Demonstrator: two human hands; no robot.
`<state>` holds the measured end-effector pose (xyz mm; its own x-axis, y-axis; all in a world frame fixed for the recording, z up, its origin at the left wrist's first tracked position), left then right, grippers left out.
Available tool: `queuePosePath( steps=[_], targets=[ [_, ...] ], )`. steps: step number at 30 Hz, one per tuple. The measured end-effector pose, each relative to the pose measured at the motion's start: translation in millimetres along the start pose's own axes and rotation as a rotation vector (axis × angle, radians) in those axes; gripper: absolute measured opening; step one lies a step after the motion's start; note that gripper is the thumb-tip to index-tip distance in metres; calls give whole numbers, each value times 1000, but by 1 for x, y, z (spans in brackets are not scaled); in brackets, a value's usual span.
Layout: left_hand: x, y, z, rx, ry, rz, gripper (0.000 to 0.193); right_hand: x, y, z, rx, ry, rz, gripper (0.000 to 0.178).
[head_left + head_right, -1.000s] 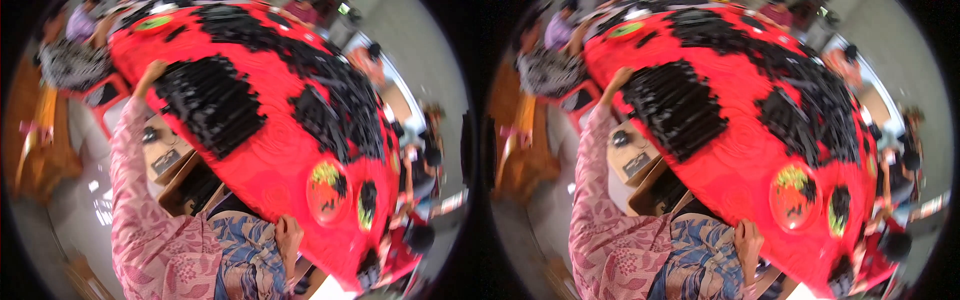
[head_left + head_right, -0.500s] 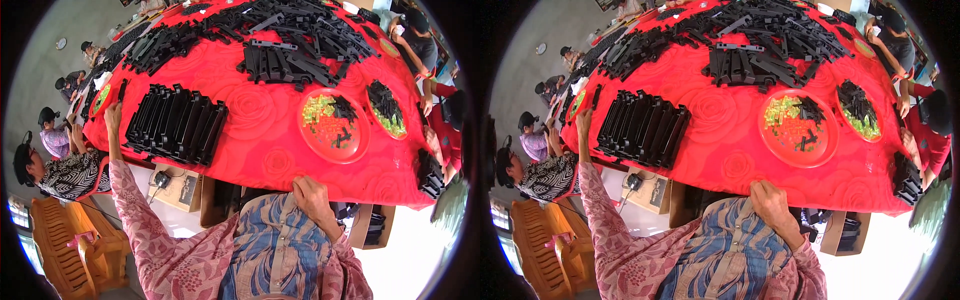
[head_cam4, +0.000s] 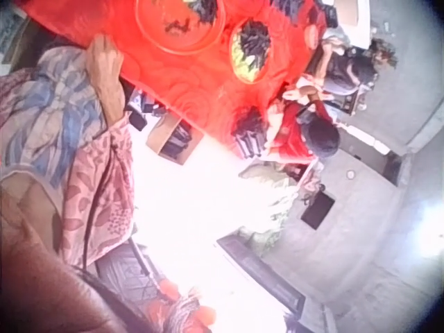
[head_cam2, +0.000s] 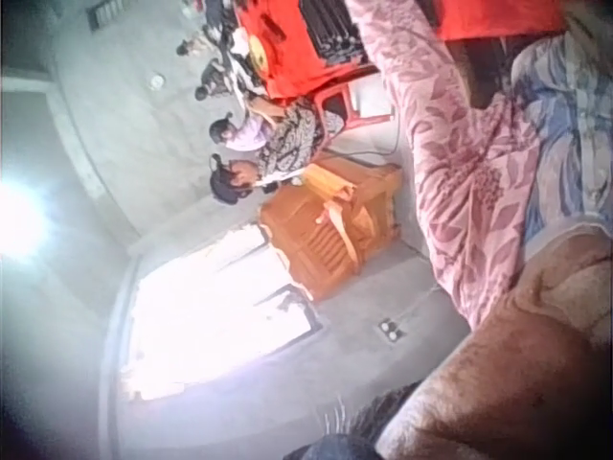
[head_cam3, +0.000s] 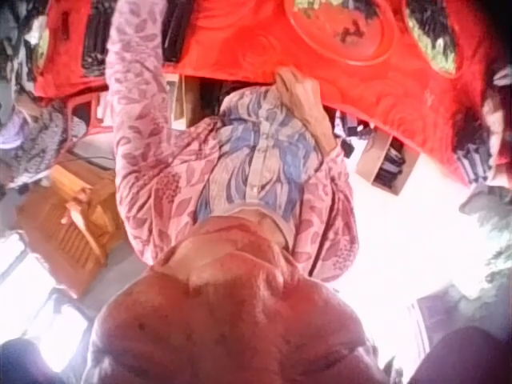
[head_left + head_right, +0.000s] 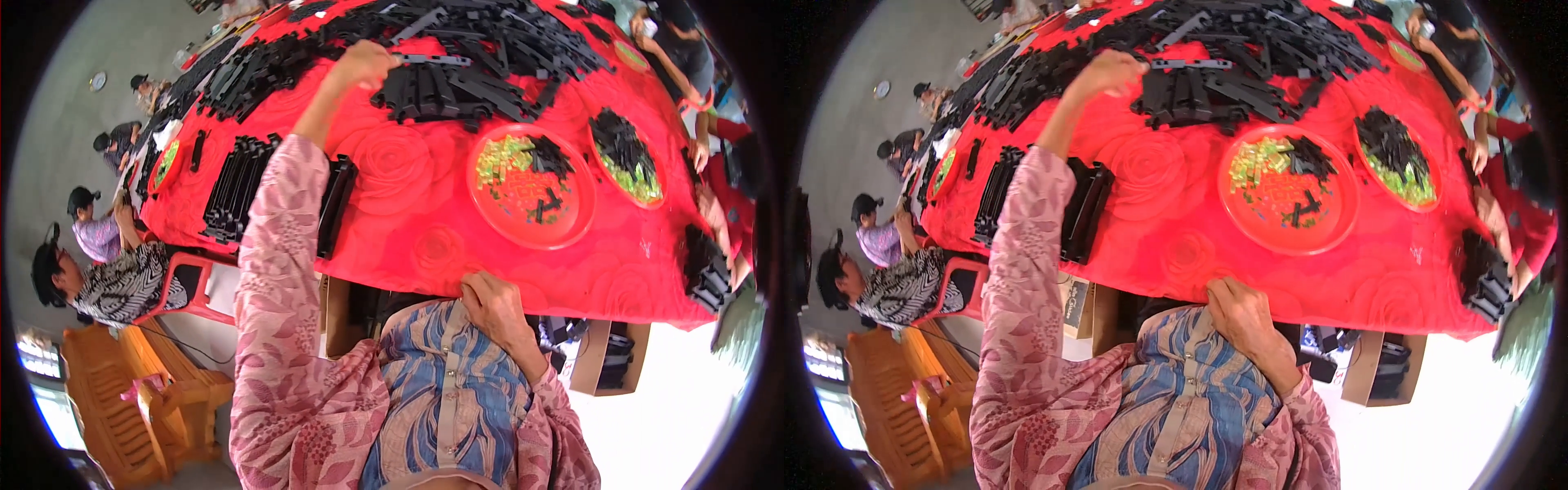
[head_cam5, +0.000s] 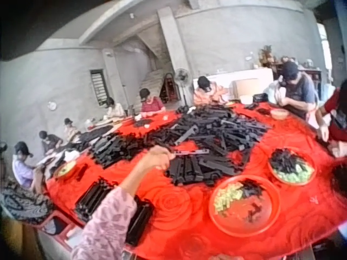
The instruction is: The person assembles plastic components by inserting small pieces into black plastic frames by hand and placing the completed frames onto a stack on the table.
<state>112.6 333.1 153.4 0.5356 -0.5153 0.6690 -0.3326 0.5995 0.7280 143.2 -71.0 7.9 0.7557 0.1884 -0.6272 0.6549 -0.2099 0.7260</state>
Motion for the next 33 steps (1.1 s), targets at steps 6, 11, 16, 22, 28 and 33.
queuePosePath(
  steps=[6,11,16,22,28,33],
  targets=[
    [-60,-83,-78,156,366,-312,56,14,-1,0,-4,17,-65,13],
    [-48,-92,-80,285,503,-237,67,21,-1,5,-5,-4,-93,15],
    [-55,-91,-85,259,535,-156,63,19,-1,3,-29,-29,-75,14],
    [-95,-94,-104,355,493,255,60,17,-3,3,-26,-44,-84,14],
    [-126,-86,-115,268,397,635,43,15,-2,-1,-36,-36,-75,13],
    [-84,-87,-73,274,268,819,30,19,-3,0,17,-59,-124,11]
  ],
)
Point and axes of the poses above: each hand's wrist, its own z-axis away from the middle knuckle, its own y-axis out of the back of the hand, x = y × z, the point moved 4 cm from there along -z, towards the middle knuckle, and after that the axes turned 13 degrees about -x, right-handed, at the moved point
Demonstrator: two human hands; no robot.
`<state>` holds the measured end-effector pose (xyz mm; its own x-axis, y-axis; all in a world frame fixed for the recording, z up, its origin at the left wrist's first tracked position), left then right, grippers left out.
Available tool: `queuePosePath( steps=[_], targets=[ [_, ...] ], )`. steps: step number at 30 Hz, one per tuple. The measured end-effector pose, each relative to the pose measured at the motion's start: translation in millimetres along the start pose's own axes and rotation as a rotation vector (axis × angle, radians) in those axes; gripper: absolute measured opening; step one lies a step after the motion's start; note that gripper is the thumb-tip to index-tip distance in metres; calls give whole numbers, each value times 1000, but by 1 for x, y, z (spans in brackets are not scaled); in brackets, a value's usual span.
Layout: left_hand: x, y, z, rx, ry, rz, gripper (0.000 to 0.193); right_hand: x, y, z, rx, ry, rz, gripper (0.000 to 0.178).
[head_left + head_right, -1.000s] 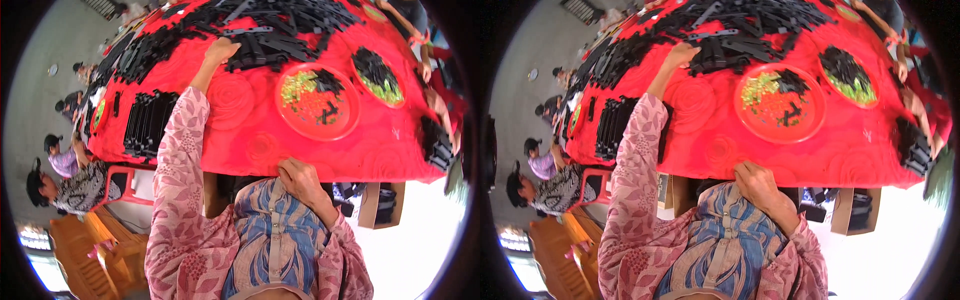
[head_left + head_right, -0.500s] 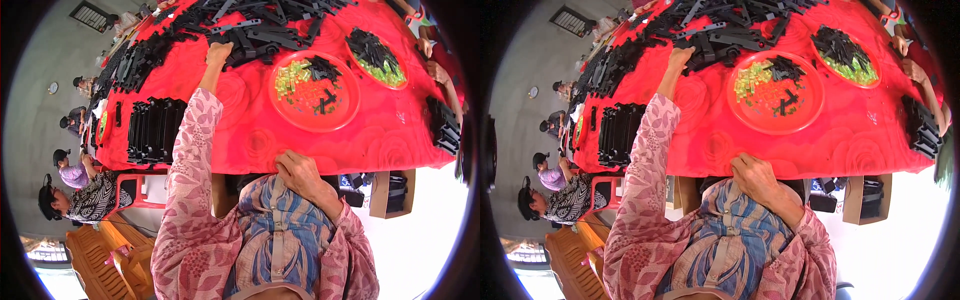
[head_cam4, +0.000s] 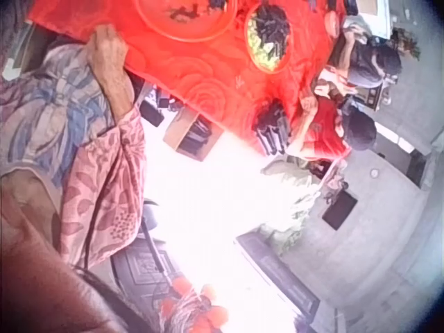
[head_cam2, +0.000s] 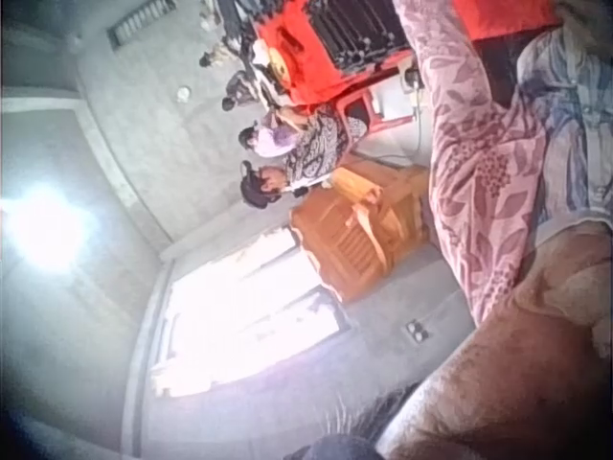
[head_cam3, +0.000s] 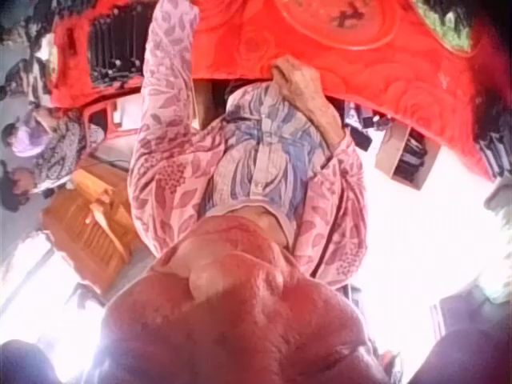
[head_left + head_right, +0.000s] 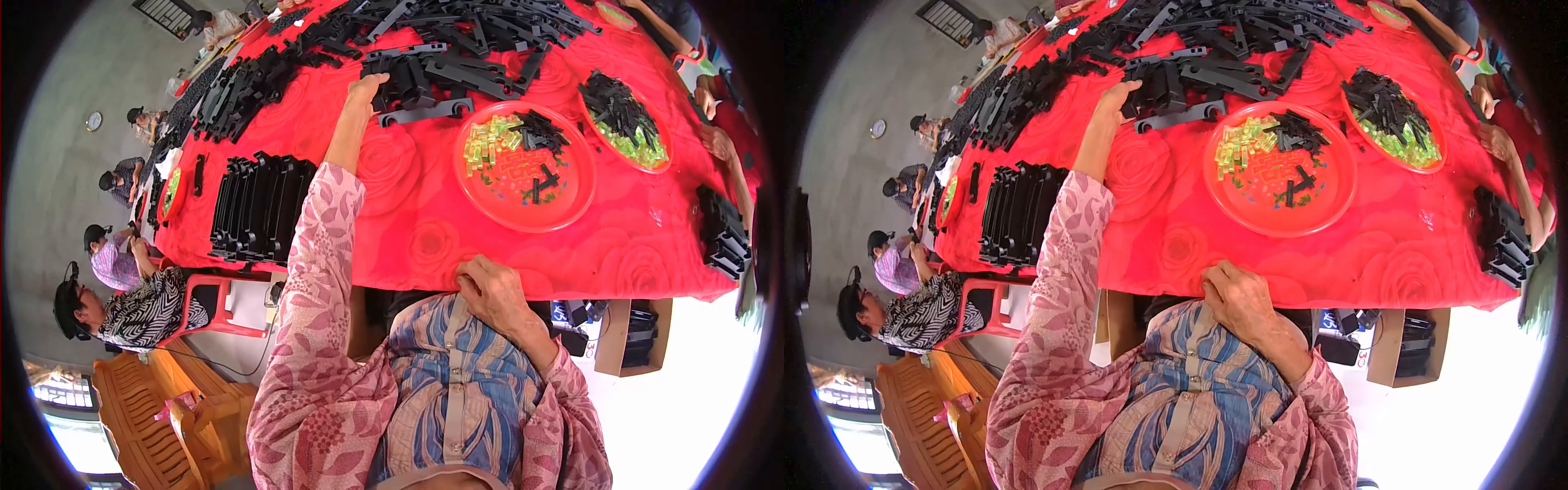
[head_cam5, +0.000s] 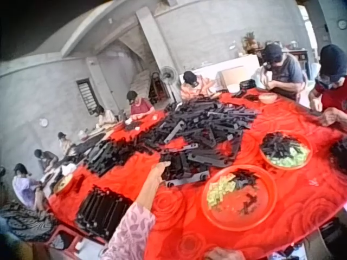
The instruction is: The person assembles plastic components by inserting small pieces into black plastic frames by hand and placing the completed frames onto a stack on the table.
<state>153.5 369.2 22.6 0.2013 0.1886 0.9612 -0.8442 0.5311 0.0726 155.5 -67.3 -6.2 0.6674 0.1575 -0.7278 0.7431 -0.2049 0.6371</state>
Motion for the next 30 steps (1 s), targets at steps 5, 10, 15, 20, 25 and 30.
queuePosePath(
  steps=[5,10,15,20,25,30],
  targets=[
    [-17,10,86,-314,-8,578,37,-2,3,-2,-6,-4,-12,12],
    [-54,-5,195,-499,2,644,47,-1,0,-2,-24,-22,-30,12],
    [-77,-24,258,-648,-13,722,44,-1,-1,-6,-27,-82,-49,12],
    [-91,-36,282,-779,-38,1070,44,-1,-6,-9,-74,-89,16,12],
    [-99,-45,289,-843,-45,1124,44,-6,-6,-10,-63,-119,2,14],
    [-101,-48,303,-743,-110,970,45,0,-4,-1,-65,-192,-235,16]
  ],
)
Point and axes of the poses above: each hand's wrist, its own z-axis away from the middle knuckle, its own y-axis out of the back of the hand, x = y × z, the point moved 4 cm from there along -z, towards the middle knuckle, and after that the axes turned 13 degrees about -x, right-handed, at the moved point
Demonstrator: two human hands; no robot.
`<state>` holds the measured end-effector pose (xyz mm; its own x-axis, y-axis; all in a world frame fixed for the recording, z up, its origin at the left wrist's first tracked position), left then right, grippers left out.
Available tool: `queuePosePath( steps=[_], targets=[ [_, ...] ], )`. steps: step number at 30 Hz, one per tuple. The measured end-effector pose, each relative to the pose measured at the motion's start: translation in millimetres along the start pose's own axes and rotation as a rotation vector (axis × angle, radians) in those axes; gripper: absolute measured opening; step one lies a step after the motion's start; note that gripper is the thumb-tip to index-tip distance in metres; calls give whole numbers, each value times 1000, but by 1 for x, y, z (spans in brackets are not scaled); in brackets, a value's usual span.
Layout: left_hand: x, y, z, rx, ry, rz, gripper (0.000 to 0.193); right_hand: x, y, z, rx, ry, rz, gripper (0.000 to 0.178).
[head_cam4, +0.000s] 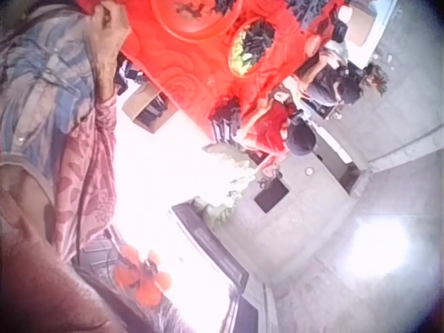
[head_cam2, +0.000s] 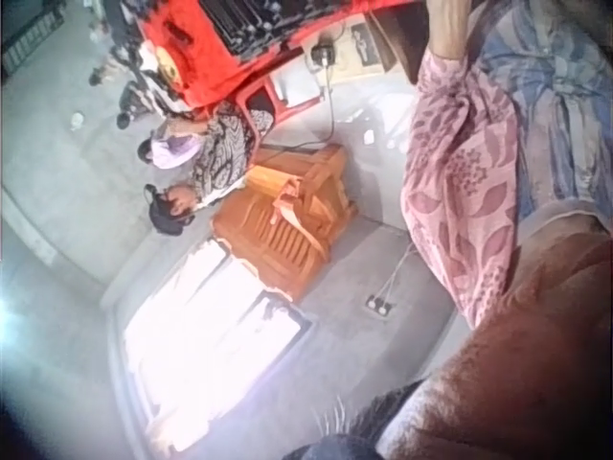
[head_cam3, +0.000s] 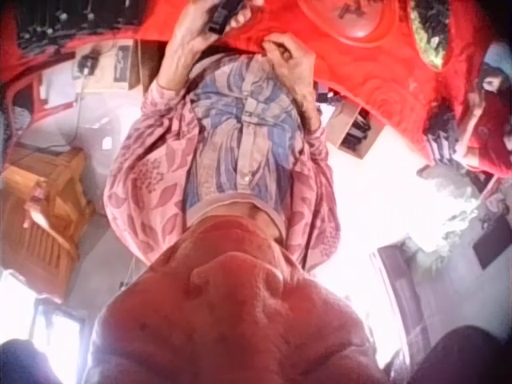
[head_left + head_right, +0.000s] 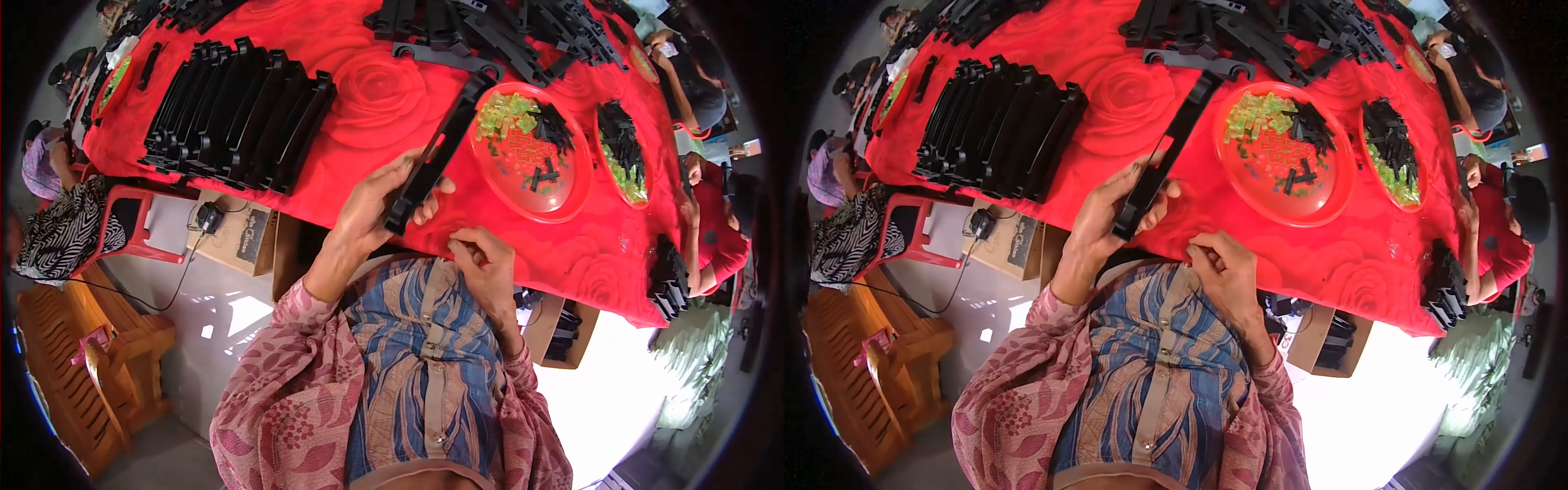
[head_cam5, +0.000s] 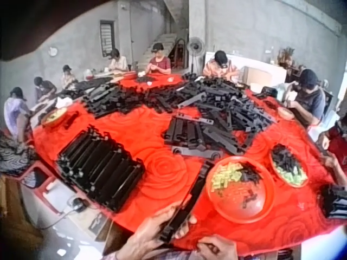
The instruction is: The person assembles plastic components by inserting small pieces into black plastic frames by hand and placing the completed frames onto a stack on the table.
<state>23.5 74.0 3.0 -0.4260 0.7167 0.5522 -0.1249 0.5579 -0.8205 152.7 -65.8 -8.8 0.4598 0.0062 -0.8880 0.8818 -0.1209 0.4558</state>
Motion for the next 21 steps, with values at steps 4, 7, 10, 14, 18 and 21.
queuePosePath(
  steps=[4,7,10,14,18,21],
  targets=[
    [-20,-1,4,42,-29,-51,44,-15,11,0,51,-159,-341,12],
    [-31,-4,0,-27,-153,-14,37,-20,10,-2,-11,-183,-514,23],
    [-32,-10,-1,-50,-179,-150,46,-9,13,-1,-25,-225,-721,35],
    [-34,-3,7,-42,-301,-476,38,-9,17,-4,73,-122,-1120,40],
    [-26,-26,5,-158,-230,-972,29,3,24,-5,91,-97,-1059,33],
    [-33,-27,8,-188,-137,-442,40,4,38,-9,139,-100,-1103,28]
  ],
)
Point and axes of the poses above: each hand's wrist, its own z-axis away from the middle knuckle, its own y-axis out of the back of the hand, x = y × z, the point moved 4 cm from there along -z, towards the middle knuckle, and after that the axes turned 13 degrees about -x, right-handed, at the moved point
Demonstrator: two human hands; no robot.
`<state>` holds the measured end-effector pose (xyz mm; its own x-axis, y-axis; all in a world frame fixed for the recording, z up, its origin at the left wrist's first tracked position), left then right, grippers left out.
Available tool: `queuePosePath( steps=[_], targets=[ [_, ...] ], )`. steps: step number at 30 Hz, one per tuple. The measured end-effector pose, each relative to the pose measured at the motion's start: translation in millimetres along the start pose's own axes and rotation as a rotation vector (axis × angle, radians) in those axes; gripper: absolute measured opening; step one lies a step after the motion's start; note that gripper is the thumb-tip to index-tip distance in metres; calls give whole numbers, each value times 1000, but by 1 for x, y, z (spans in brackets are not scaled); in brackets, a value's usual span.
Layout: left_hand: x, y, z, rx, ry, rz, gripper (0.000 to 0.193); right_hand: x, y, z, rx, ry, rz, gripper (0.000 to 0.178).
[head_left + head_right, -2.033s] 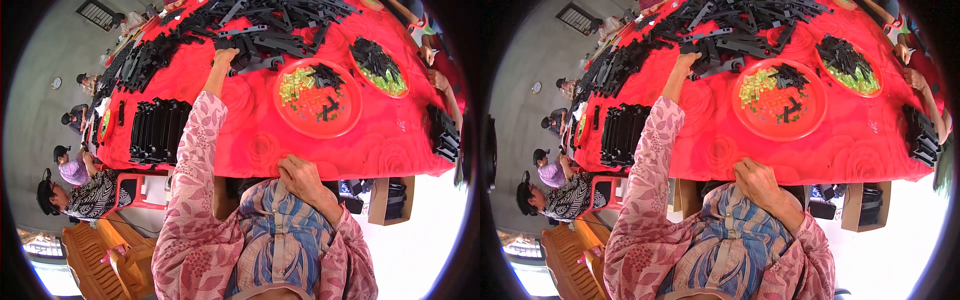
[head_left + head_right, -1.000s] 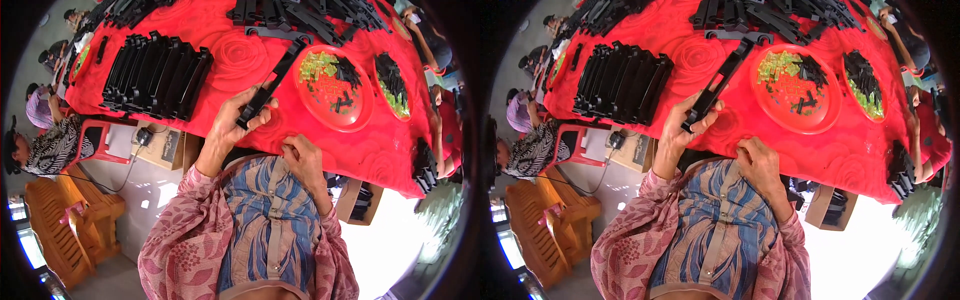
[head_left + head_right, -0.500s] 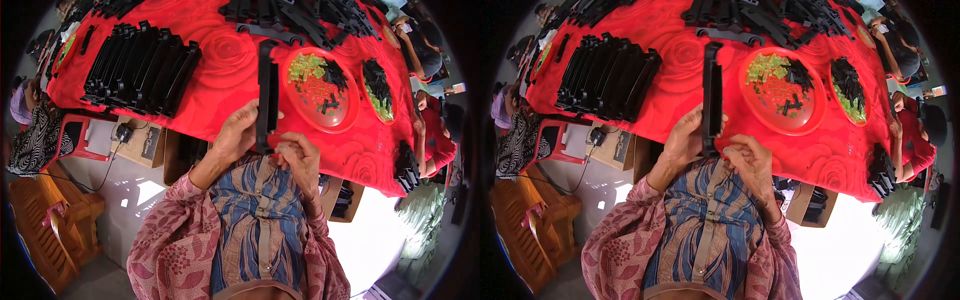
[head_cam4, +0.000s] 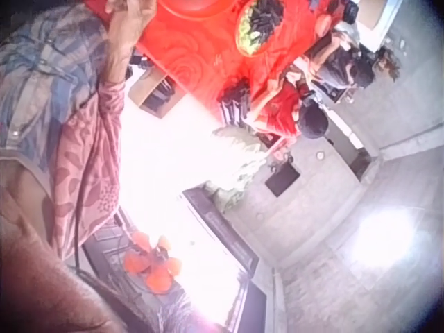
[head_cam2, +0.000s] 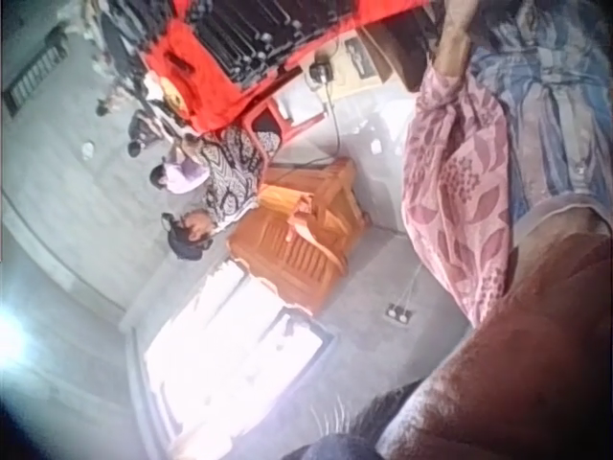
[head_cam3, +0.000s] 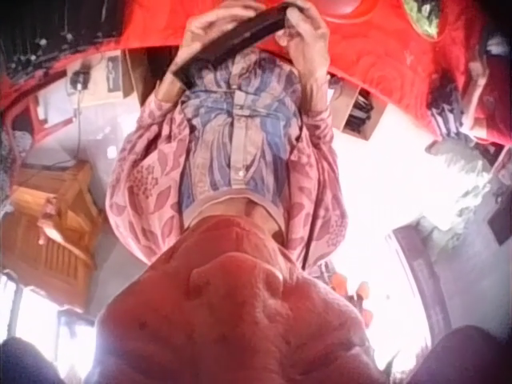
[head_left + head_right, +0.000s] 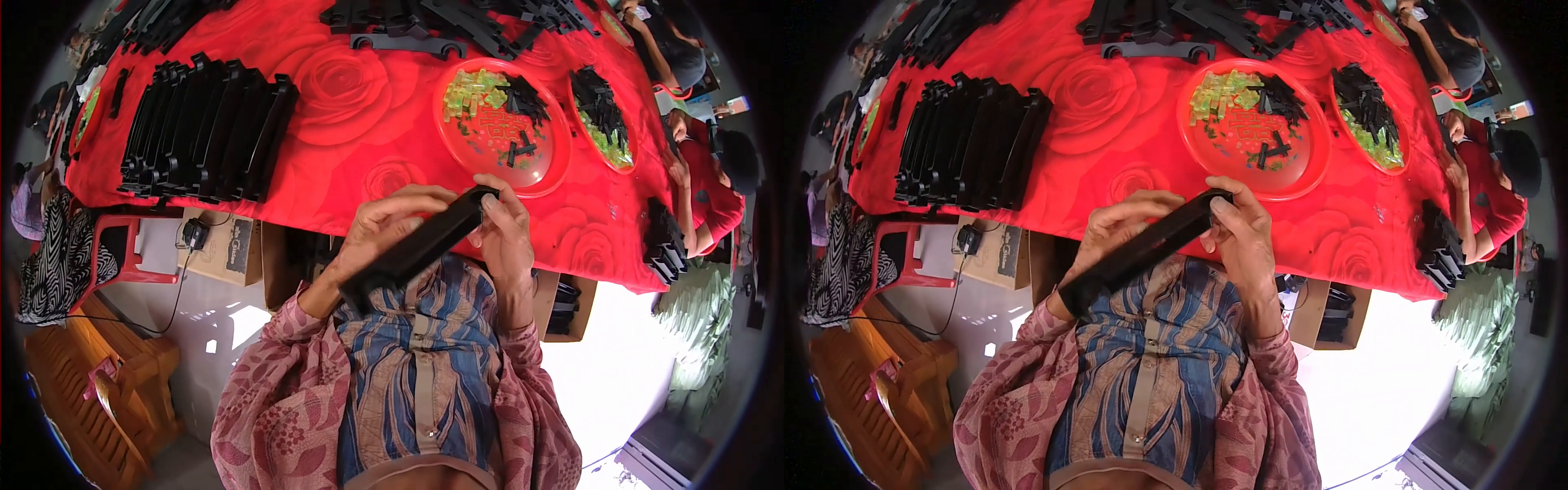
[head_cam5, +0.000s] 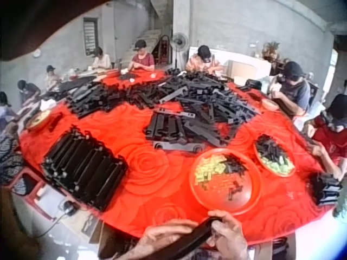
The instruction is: The person assembles plastic components by inserting small pieces into black plastic frames by hand and placing the completed frames onto a stack on the table.
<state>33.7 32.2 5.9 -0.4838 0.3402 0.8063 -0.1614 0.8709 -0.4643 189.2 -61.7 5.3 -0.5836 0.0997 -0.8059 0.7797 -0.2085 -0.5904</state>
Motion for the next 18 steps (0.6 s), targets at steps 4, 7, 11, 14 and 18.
queuePosePath(
  steps=[4,7,11,14,18],
  targets=[
    [-9,-2,8,135,384,363,47,-10,2,-6,15,1,123,27],
    [-17,-4,15,-19,573,404,51,-17,4,-12,-19,44,271,27],
    [-26,1,18,1,577,484,44,-30,8,-18,-30,-20,511,28],
    [-21,14,14,167,457,394,40,-43,30,-31,94,34,653,22],
    [-19,32,14,275,375,366,36,-52,54,-72,204,79,902,13]
  ],
)
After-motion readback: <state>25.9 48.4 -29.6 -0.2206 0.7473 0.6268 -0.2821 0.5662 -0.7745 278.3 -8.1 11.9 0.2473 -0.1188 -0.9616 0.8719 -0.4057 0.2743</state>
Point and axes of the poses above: each hand's wrist, its own z-axis away from the middle knuckle, its own y-axis out of the back of the hand, x = y × z, the point moved 4 cm from there along -z, towards the middle knuckle, and after that the axes turned 13 degrees about -x, right-handed, at the moved point
